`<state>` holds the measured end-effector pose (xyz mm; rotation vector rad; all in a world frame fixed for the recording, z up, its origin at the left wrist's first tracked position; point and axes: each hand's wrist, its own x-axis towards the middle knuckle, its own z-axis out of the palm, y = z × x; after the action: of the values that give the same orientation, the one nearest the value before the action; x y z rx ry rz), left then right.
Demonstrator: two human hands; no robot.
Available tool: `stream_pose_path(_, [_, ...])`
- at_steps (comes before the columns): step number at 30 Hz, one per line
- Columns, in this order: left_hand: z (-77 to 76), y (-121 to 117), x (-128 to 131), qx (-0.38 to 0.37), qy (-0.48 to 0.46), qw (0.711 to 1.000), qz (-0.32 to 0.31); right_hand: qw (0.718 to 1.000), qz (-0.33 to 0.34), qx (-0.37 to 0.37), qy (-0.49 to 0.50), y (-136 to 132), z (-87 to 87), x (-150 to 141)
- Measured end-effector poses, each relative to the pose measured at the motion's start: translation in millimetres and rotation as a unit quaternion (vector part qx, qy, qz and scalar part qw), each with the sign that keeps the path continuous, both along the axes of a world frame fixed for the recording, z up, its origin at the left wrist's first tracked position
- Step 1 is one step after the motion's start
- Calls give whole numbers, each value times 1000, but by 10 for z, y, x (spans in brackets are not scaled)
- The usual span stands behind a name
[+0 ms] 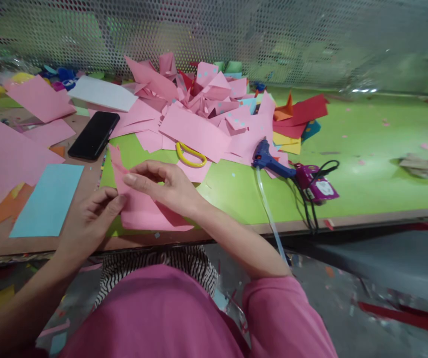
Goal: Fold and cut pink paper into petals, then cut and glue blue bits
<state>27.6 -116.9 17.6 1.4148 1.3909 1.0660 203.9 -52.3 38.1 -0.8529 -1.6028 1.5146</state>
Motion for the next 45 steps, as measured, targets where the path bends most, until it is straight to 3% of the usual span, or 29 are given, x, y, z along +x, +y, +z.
stream_pose_path(9, [-2, 40, -25, -28, -24, 999, 21, 999, 10, 33, -35, -17, 44, 21])
stream_pose_path(17, [-60, 6, -18, 11, -17, 1000, 20, 994, -14, 85, -69, -15, 4, 7])
stream_pose_path(22, [47, 89, -77, 68, -5, 996, 63, 992, 10, 99, -75, -37, -11, -8])
stream_pose_path(26, [128, 136, -80, 69, 18, 995, 66, 991, 12, 104, -86, -60, -16, -17])
stream_pose_path(35, [150, 130, -58, 58, 5, 996, 71, 989, 19, 107, -98, -53, -29, -19])
stream_pose_path(45, [-54, 93, -97, 92, -48, 990, 97, 977, 10, 162, -137, -105, 43, 2])
